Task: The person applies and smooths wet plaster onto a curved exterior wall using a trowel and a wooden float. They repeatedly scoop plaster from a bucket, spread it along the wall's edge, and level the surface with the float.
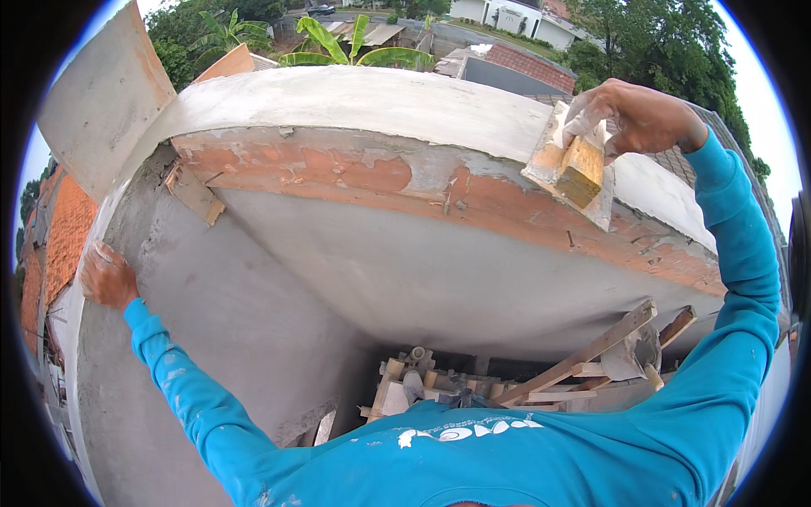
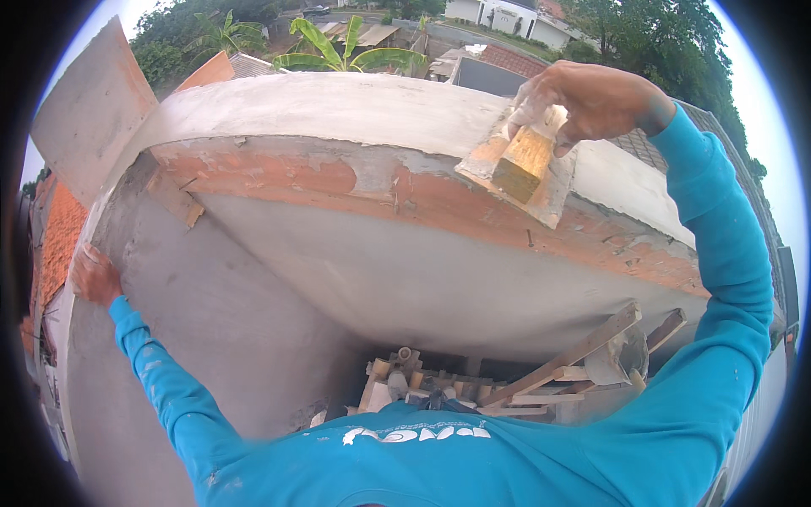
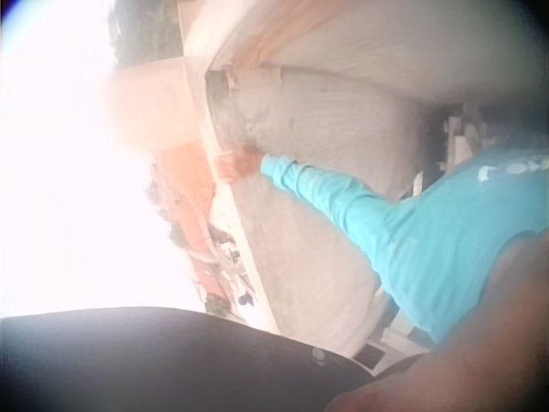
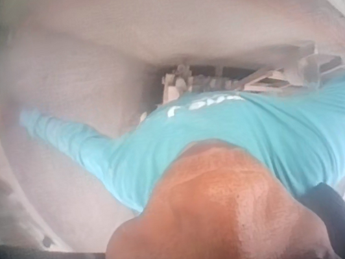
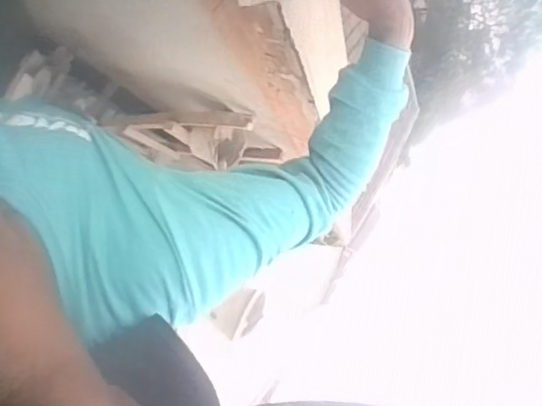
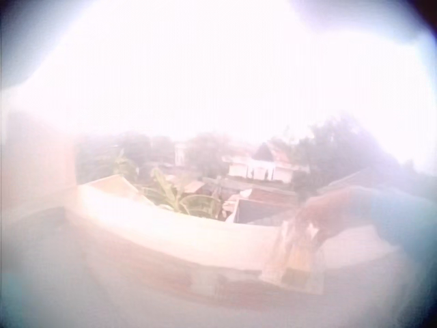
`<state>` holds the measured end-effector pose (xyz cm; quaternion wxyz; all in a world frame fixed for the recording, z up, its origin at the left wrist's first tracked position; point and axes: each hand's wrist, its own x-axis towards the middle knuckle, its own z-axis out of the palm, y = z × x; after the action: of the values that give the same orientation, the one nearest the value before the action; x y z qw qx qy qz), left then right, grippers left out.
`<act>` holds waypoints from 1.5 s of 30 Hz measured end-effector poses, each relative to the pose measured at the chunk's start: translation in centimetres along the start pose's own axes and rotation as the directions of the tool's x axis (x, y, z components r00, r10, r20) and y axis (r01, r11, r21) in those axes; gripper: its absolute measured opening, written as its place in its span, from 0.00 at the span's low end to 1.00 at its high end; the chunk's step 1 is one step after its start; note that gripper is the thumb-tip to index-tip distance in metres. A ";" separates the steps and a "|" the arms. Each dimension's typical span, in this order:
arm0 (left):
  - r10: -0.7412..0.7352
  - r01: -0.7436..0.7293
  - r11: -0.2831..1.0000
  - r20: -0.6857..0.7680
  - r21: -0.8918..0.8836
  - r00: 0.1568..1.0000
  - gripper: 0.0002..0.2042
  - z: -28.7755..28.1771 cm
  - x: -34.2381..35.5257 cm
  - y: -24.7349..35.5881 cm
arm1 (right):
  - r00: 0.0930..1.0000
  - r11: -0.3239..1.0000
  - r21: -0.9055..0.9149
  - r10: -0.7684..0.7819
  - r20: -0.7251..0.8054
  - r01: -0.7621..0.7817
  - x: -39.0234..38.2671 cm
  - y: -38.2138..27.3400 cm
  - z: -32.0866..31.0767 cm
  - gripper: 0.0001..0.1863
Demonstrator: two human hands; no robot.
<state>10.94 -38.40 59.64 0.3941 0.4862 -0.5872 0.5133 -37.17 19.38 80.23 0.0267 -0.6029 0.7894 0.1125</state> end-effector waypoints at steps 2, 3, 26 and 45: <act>-0.009 0.009 1.000 0.022 -0.002 1.000 0.15 -1.1 0.3 0.0 | 0.992 0.993 0.006 0.117 -0.056 -0.117 -7.3 1.4 1.5 0.32; 0.000 0.001 1.000 0.032 -0.018 1.000 0.15 -1.6 0.5 -0.1 | 0.987 0.989 0.052 0.144 -0.067 -0.140 -11.2 3.8 2.8 0.33; 0.958 0.997 -0.057 0.285 0.051 0.040 0.25 -41.1 -12.8 13.7 | 0.852 -0.825 0.316 0.329 -0.406 0.469 -0.6 -21.8 33.8 0.34; 0.474 0.186 0.374 0.359 -0.909 0.804 0.26 -33.1 12.5 17.6 | 0.997 -0.508 0.860 0.078 -0.006 0.045 -8.6 -22.2 40.7 0.41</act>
<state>-10.17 -7.87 73.16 0.3495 0.2571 -0.9003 -0.0359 -17.35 30.52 38.94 0.5069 -0.2658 0.4993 -0.6504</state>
